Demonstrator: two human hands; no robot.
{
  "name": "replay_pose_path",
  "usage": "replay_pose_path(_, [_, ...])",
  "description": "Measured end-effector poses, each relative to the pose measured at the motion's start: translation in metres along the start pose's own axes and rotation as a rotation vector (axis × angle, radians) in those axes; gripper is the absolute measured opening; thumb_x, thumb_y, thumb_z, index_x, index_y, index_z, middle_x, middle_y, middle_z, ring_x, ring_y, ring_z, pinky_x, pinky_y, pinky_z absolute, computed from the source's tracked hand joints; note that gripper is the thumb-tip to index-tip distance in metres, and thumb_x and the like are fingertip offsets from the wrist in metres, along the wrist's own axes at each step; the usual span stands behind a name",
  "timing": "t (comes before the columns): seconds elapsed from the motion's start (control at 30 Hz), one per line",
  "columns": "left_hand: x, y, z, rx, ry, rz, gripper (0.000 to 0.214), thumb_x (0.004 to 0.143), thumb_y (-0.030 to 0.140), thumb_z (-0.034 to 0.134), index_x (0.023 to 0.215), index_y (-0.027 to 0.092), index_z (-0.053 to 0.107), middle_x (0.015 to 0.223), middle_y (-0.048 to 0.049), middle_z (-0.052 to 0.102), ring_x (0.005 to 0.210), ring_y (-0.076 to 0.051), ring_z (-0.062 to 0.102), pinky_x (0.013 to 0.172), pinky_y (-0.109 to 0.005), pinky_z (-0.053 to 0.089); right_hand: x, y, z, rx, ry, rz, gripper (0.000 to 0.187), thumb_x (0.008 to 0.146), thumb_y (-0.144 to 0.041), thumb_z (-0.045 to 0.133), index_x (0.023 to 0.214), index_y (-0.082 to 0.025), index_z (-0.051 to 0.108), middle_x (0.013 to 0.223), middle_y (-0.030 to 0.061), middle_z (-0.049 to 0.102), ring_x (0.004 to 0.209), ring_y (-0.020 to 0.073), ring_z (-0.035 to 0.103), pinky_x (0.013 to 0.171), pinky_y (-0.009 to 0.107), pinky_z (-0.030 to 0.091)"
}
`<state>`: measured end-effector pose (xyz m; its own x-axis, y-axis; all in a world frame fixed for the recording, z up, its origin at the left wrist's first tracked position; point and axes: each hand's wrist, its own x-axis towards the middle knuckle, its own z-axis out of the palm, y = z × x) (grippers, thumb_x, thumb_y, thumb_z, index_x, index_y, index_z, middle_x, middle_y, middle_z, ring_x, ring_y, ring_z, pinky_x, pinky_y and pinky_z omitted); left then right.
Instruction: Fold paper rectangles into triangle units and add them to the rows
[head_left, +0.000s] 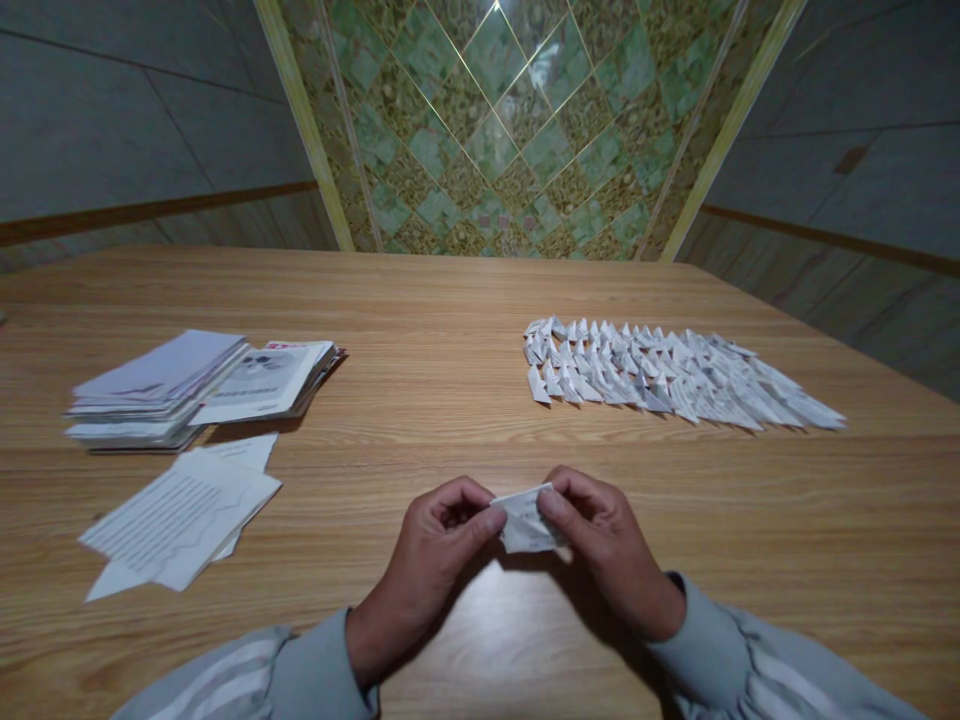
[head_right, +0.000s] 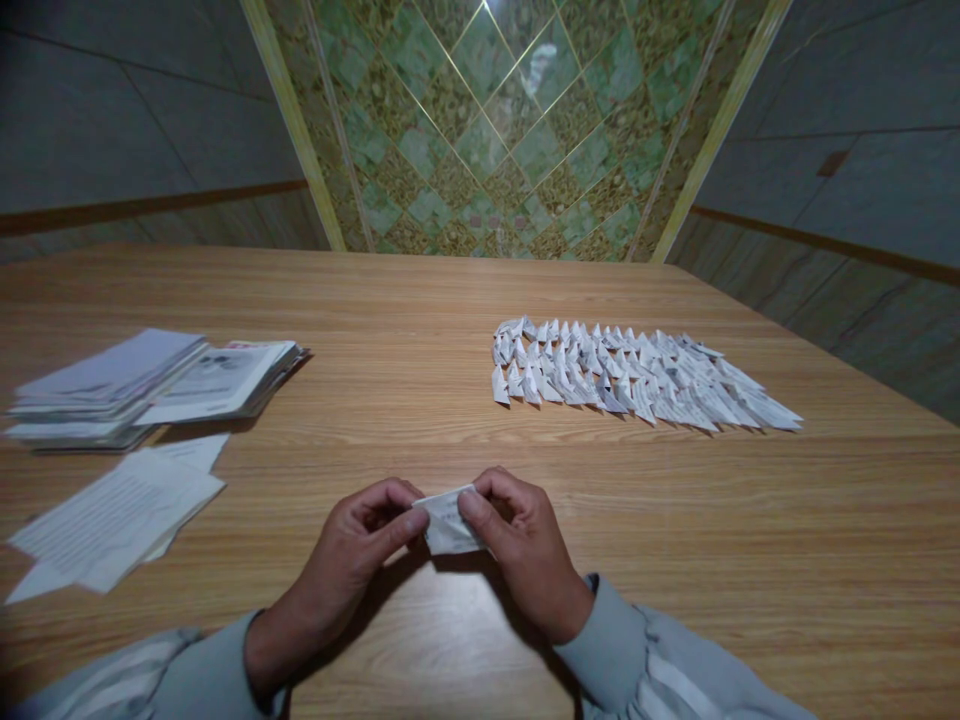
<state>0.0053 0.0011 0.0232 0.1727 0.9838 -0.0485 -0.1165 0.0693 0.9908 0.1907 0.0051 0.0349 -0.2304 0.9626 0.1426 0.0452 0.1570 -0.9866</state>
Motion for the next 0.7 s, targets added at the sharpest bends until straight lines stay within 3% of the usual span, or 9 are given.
replay_pose_path(0.17, [-0.0017, 0.0003, 0.0005, 0.084, -0.020, 0.022, 0.023, 0.081, 0.034, 0.070, 0.071, 0.015, 0.061, 0.064, 0.0016, 0.058, 0.060, -0.012, 0.052, 0.057, -0.022, 0.041, 0.0022, -0.0016, -0.0043, -0.124, -0.048, -0.016, 0.021, 0.091, -0.039, 0.061, 0.094, -0.019, 0.068, 0.085, 0.0024, 0.064, 0.077, 0.0162, 0.057, 0.067, 0.027, 0.042])
replay_pose_path(0.33, [-0.0033, 0.0003, 0.0013, 0.163, -0.079, 0.049, 0.019, 0.084, 0.031, 0.067, 0.074, 0.016, 0.061, 0.066, 0.0020, 0.057, 0.062, -0.012, 0.048, 0.057, -0.022, 0.039, 0.0020, -0.0008, -0.0046, -0.223, -0.063, -0.035, 0.028, 0.090, -0.039, 0.061, 0.072, -0.018, 0.063, 0.070, 0.0009, 0.058, 0.069, 0.0152, 0.053, 0.063, 0.027, 0.039])
replay_pose_path(0.53, [-0.0015, -0.0012, -0.0003, 0.139, -0.018, 0.045, 0.021, 0.087, 0.036, 0.065, 0.080, 0.016, 0.064, 0.070, 0.0004, 0.061, 0.064, -0.013, 0.054, 0.059, -0.023, 0.044, 0.0019, -0.0006, -0.0022, -0.088, -0.186, 0.078, 0.026, 0.091, -0.041, 0.059, 0.080, -0.017, 0.059, 0.072, -0.0002, 0.057, 0.068, 0.0146, 0.051, 0.062, 0.027, 0.039])
replay_pose_path(0.7, [-0.0044, 0.0026, 0.0010, 0.302, -0.044, 0.155, 0.018, 0.087, 0.031, 0.066, 0.076, 0.017, 0.071, 0.069, -0.0011, 0.067, 0.064, -0.014, 0.058, 0.061, -0.023, 0.044, -0.0004, 0.0004, 0.0002, -0.040, -0.224, 0.084, 0.025, 0.093, -0.043, 0.060, 0.090, -0.018, 0.057, 0.074, -0.0021, 0.054, 0.069, 0.0128, 0.048, 0.062, 0.025, 0.037])
